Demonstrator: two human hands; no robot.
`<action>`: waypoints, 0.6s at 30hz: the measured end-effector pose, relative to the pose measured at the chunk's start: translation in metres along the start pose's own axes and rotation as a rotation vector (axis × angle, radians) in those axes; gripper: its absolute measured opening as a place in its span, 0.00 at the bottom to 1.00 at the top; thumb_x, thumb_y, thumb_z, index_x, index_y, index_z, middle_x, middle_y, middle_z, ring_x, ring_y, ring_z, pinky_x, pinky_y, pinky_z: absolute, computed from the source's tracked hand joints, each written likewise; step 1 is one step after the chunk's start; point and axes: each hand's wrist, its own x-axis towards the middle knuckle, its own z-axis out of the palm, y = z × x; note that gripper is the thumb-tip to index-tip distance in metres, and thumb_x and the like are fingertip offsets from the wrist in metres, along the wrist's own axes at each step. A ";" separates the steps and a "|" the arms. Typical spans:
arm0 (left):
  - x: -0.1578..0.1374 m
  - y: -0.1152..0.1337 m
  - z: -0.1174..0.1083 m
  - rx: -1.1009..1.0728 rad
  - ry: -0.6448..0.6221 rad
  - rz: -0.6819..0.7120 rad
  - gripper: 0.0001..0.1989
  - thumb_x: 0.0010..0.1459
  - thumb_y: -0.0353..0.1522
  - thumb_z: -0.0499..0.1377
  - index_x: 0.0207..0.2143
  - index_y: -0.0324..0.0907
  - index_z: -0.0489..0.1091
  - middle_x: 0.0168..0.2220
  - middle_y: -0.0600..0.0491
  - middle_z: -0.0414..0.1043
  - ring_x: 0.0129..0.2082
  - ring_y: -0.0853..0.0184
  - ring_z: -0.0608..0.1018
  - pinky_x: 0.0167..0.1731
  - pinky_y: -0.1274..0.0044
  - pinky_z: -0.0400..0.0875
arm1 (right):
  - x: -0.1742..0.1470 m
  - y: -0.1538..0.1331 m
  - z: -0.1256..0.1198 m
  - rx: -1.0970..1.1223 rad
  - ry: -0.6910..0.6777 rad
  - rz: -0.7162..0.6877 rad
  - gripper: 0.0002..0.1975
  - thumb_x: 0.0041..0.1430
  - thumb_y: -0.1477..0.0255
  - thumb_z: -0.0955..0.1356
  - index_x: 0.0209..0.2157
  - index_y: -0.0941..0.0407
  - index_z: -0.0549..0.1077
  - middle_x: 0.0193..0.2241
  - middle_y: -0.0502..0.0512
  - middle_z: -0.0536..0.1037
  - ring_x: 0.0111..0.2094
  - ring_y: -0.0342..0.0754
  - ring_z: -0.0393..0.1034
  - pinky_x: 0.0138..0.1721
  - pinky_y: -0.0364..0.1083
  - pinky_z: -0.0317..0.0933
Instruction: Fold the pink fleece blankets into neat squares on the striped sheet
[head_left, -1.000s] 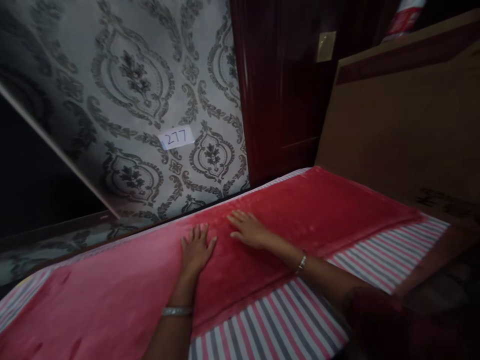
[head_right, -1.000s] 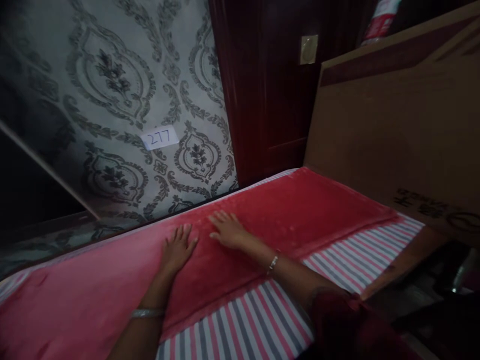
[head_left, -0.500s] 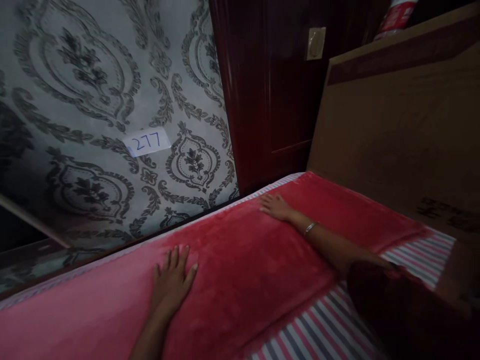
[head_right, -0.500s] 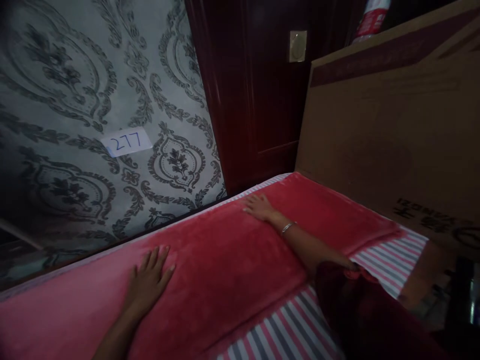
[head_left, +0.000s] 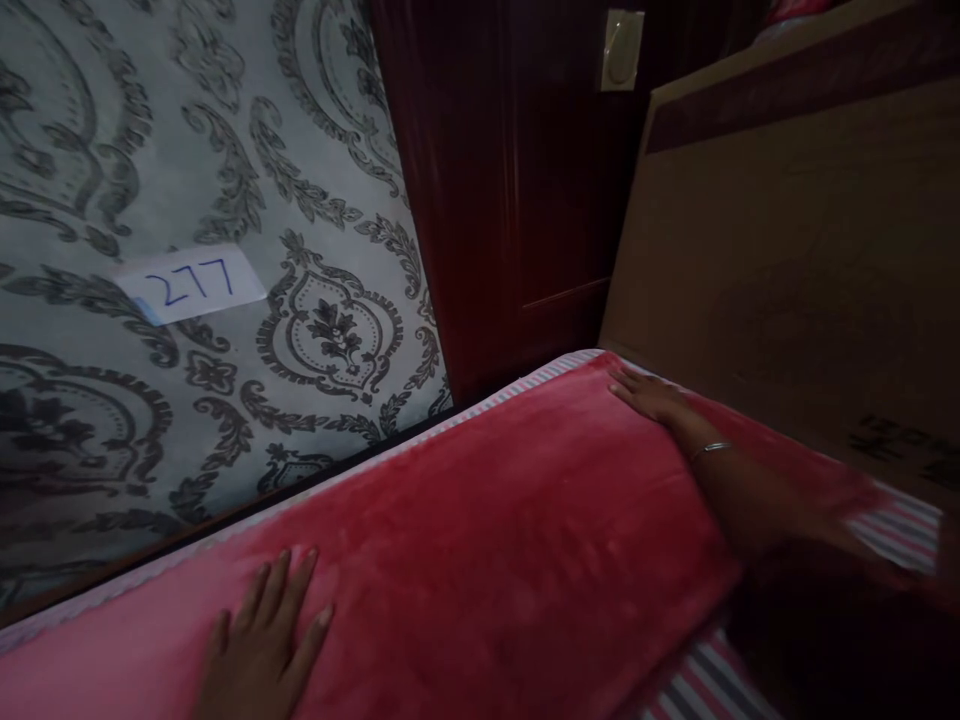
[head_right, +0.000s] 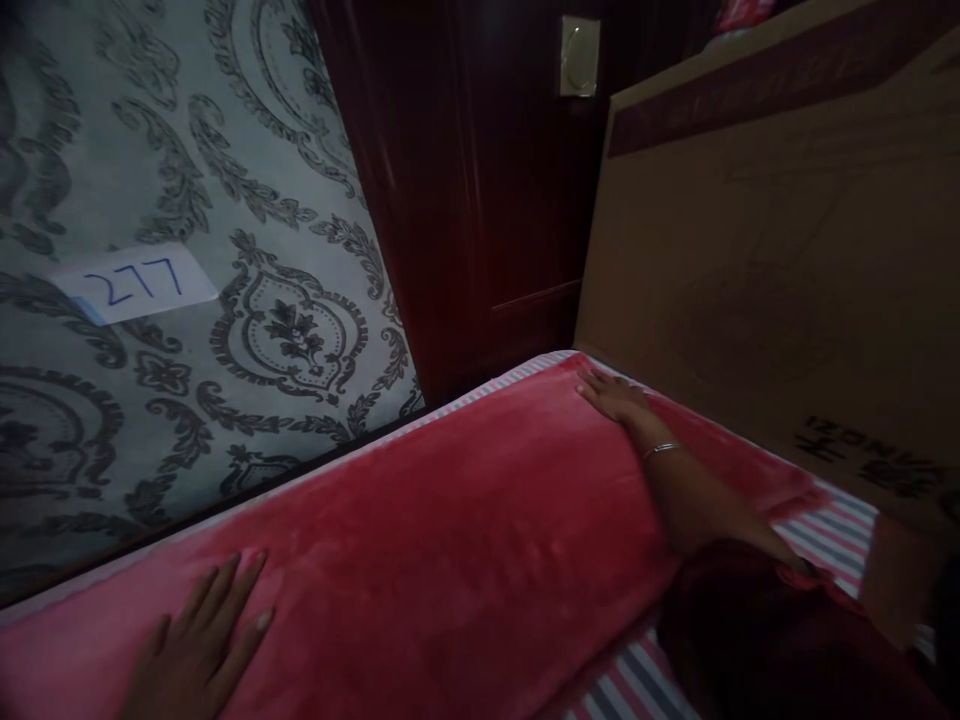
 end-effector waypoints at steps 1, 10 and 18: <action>0.001 -0.001 0.001 0.008 -0.001 -0.001 0.34 0.64 0.43 0.41 0.70 0.42 0.54 0.72 0.50 0.49 0.73 0.54 0.51 0.65 0.51 0.51 | -0.001 -0.001 -0.001 0.000 0.001 0.001 0.33 0.69 0.49 0.51 0.71 0.44 0.53 0.72 0.52 0.49 0.68 0.67 0.52 0.62 0.71 0.54; -0.006 0.015 -0.015 -0.051 -0.013 -0.031 0.34 0.66 0.42 0.42 0.71 0.41 0.51 0.73 0.45 0.47 0.73 0.53 0.50 0.66 0.50 0.49 | -0.021 -0.065 -0.023 -0.076 0.097 0.042 0.29 0.71 0.60 0.54 0.68 0.53 0.61 0.70 0.61 0.56 0.69 0.66 0.49 0.63 0.73 0.47; 0.032 0.011 -0.063 -0.185 -0.034 -0.036 0.33 0.68 0.42 0.43 0.72 0.39 0.49 0.72 0.41 0.49 0.72 0.56 0.54 0.66 0.53 0.51 | -0.121 -0.277 -0.005 0.138 -0.137 -0.927 0.31 0.70 0.58 0.60 0.71 0.49 0.54 0.71 0.57 0.52 0.72 0.57 0.42 0.70 0.63 0.38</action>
